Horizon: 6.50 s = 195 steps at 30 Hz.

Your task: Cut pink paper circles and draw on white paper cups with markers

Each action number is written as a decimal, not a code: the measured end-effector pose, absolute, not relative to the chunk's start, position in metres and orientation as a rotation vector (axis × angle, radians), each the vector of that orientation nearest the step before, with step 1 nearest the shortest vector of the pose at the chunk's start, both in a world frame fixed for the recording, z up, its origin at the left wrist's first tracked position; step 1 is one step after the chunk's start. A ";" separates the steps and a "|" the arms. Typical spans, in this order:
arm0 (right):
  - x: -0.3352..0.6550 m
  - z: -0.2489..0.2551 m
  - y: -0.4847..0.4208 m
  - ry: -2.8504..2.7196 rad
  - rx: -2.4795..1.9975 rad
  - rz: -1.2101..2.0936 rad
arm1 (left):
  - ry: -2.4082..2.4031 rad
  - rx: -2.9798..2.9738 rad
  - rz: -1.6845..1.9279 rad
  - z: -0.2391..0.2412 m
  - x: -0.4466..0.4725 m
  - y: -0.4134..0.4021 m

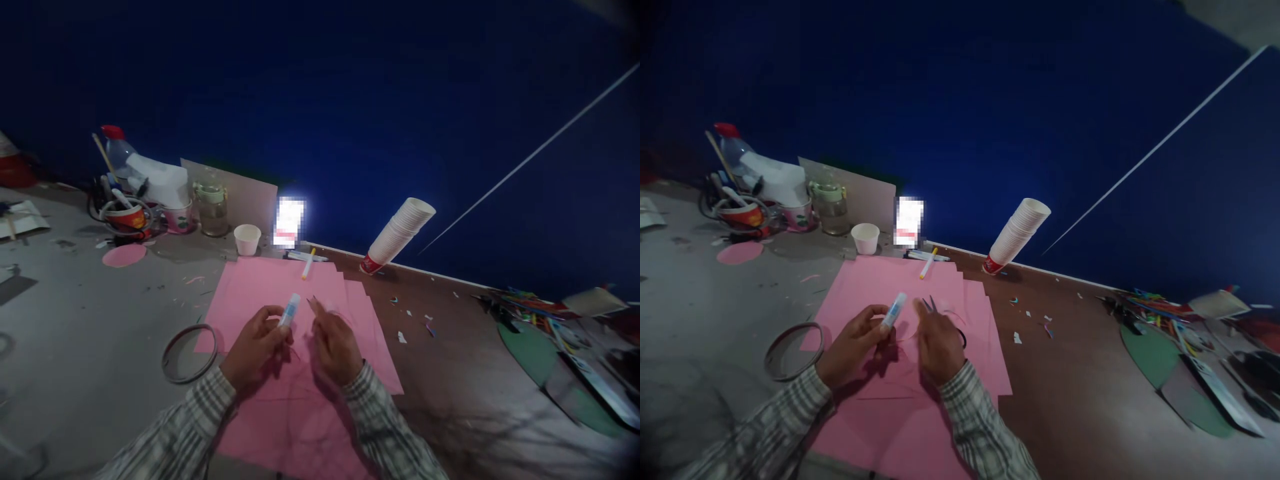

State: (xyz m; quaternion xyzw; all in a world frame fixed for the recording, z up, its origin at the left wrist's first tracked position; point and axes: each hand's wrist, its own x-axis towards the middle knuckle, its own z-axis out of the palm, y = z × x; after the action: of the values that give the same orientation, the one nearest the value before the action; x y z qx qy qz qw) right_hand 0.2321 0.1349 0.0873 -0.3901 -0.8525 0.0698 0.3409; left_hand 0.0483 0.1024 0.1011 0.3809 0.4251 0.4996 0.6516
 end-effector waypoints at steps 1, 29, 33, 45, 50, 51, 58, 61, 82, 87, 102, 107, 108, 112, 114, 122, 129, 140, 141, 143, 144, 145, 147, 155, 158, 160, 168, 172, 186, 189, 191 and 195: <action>0.225 0.089 0.127 -2.294 -0.952 0.201 | 0.967 0.907 1.107 0.098 0.051 0.101; 0.243 0.098 0.119 -1.199 -0.961 1.188 | 1.639 2.436 0.866 0.042 0.027 0.117; 0.241 0.091 0.120 -1.194 -1.025 1.252 | 1.690 2.429 0.896 0.041 0.028 0.117; 0.223 0.077 0.131 -1.435 -1.125 0.976 | 1.804 2.460 0.696 0.047 0.032 0.110; 0.226 0.079 0.119 -1.537 -0.952 0.840 | 1.807 2.422 0.683 0.046 0.036 0.110; 0.225 0.078 0.117 -1.554 -0.923 0.878 | 1.807 2.418 0.685 0.047 0.037 0.110; 0.217 0.059 0.128 -1.442 -0.995 1.179 | 1.747 2.473 0.685 0.055 0.039 0.108; 0.218 0.059 0.132 -1.442 -1.059 1.146 | 1.735 2.499 0.658 0.056 0.039 0.107; 0.221 0.068 0.129 -1.600 -1.303 0.840 | 1.704 2.472 0.607 0.051 0.040 0.105; 0.218 0.072 0.129 -1.686 -1.339 0.720 | 1.722 2.472 0.589 0.049 0.041 0.106; 0.211 0.071 0.129 -1.753 -1.367 0.760 | 1.716 2.452 0.610 0.048 0.041 0.106; 0.211 0.073 0.130 -1.819 -1.374 0.730 | 1.712 2.461 0.573 0.048 0.040 0.106; 0.211 0.073 0.129 -1.831 -1.375 0.728 | 1.712 2.459 0.573 0.048 0.040 0.106; 0.212 0.077 0.129 -1.866 -1.354 0.707 | 1.708 2.446 0.615 0.050 0.041 0.106; 0.213 0.078 0.128 -1.869 -1.326 0.714 | 1.705 2.444 0.625 0.050 0.041 0.106; 0.216 0.073 0.134 -1.639 -1.309 0.869 | 1.696 2.484 0.577 0.047 0.040 0.106; 0.214 0.079 0.133 -1.828 -1.363 0.779 | 1.677 2.495 0.535 0.047 0.040 0.106; 0.215 0.080 0.140 -1.677 -1.385 0.965 | 1.673 2.506 0.545 0.047 0.041 0.105; 0.214 0.082 0.139 -1.734 -1.405 0.927 | 1.674 2.507 0.534 0.048 0.041 0.105; 0.213 0.085 0.139 -1.809 -1.433 0.908 | 1.673 2.512 0.499 0.050 0.040 0.105; 0.213 0.087 0.139 -1.817 -1.442 0.938 | 1.674 2.515 0.483 0.050 0.040 0.105; 0.213 0.088 0.139 -1.808 -1.446 0.991 | 1.673 2.518 0.471 0.051 0.040 0.105; 0.213 0.087 0.141 -1.750 -1.438 1.077 | 1.674 2.524 0.458 0.051 0.040 0.105; 0.213 0.090 0.141 -1.819 -1.430 1.025 | 1.671 2.512 0.454 0.052 0.040 0.105; 0.214 0.091 0.142 -1.745 -1.401 1.168 | 1.672 2.500 0.436 0.053 0.041 0.105; 0.214 0.090 0.143 -1.643 -1.385 1.177 | 1.680 2.492 0.414 0.053 0.041 0.106; 0.216 0.086 0.144 -1.716 -1.381 1.221 | 1.676 2.490 0.379 0.055 0.041 0.106; 0.215 0.084 0.147 -1.523 -1.346 1.245 | 1.692 2.488 0.387 0.054 0.042 0.106; 0.214 0.084 0.145 -1.666 -1.387 1.075 | 1.688 2.484 0.424 0.053 0.041 0.106; 0.213 0.090 0.143 -1.785 -1.401 1.125 | 1.681 2.485 0.432 0.055 0.041 0.105; 0.214 0.090 0.143 -1.708 -1.388 1.229 | 1.672 2.492 0.448 0.054 0.041 0.105; 0.214 0.088 0.145 -1.629 -1.409 1.111 | 1.681 2.486 0.483 0.052 0.041 0.105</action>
State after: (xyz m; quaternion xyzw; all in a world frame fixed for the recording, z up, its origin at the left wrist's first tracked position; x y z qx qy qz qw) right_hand 0.2142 0.1449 0.0877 -0.5444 -0.6293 0.4291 0.3514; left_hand 0.0411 0.1049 0.0524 0.8168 0.5524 0.1586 0.0511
